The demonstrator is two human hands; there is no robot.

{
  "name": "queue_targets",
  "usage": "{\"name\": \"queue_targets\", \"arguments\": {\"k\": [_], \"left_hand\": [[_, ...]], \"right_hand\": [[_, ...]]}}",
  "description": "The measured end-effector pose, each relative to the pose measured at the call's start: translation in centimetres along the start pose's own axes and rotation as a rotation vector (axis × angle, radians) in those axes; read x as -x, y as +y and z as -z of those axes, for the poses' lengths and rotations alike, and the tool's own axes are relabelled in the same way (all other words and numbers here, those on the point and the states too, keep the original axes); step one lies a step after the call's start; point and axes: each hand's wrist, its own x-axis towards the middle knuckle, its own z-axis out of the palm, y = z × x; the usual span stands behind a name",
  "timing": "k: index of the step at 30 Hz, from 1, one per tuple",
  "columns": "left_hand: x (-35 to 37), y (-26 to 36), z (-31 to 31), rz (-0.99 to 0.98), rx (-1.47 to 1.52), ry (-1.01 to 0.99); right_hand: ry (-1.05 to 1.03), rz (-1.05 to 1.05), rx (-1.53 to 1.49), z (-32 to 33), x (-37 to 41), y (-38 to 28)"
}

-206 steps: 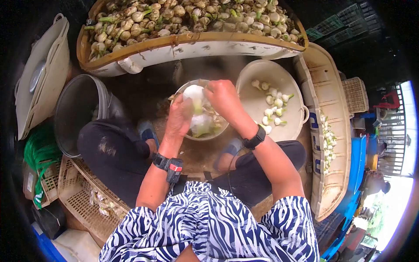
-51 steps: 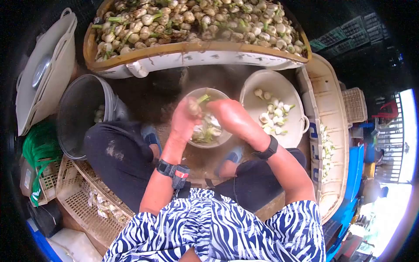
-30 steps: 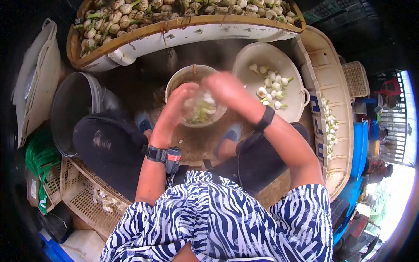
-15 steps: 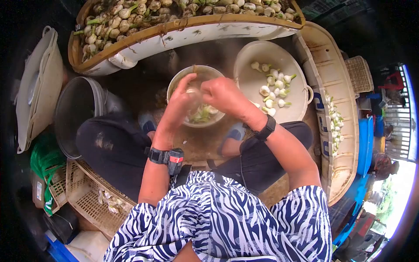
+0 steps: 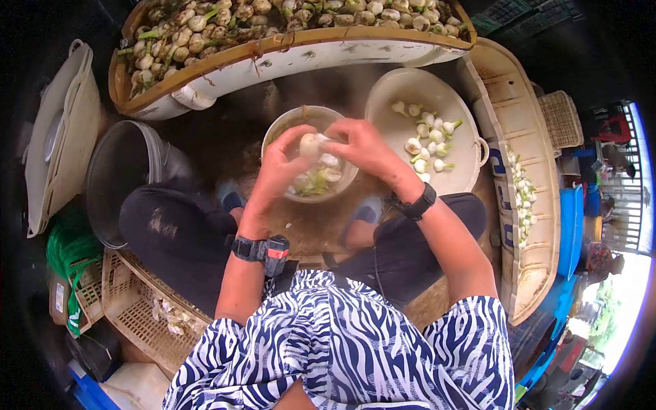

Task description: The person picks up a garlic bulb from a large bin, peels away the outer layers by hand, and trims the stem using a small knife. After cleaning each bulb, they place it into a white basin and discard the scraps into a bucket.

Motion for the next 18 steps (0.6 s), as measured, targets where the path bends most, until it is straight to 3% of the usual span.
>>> {"name": "queue_targets", "arguments": {"k": [4,6,10,12,13,15,16,17,18], "left_hand": [[-0.3,-0.9,-0.1,0.096,0.008,-0.009],[-0.3,-0.8,-0.6,-0.137,0.2,0.086],[-0.4,-1.1,-1.3,0.051,0.523,0.212],[-0.5,-1.7,-0.4,0.172,0.17,0.094],[-0.5,-1.3,0.1,0.2,0.076,0.089],[-0.5,-0.4,0.5,0.18,0.146,0.058],[-0.5,-0.2,0.7,0.158,0.21,0.028],[-0.4,-0.2,0.6,0.154,0.21,0.033],[-0.4,-0.1,0.1,0.162,0.468,0.041]], "right_hand": [[-0.079,-0.095,-0.176,-0.7,-0.1,0.3],[0.068,-0.325,-0.776,-1.8,0.0,0.7],[0.129,-0.296,-0.554,-2.5,0.2,0.0],[0.088,-0.08,-0.123,-2.2,0.1,-0.5],[0.088,-0.081,-0.121,-2.4,0.2,-0.3],[0.227,-0.291,-0.73,-3.2,0.4,0.1],[0.221,-0.287,-0.729,-3.4,0.3,-0.2],[0.251,-0.32,-0.924,-3.6,0.3,-0.5],[0.281,-0.354,-1.118,-3.6,0.1,-0.7]]}}
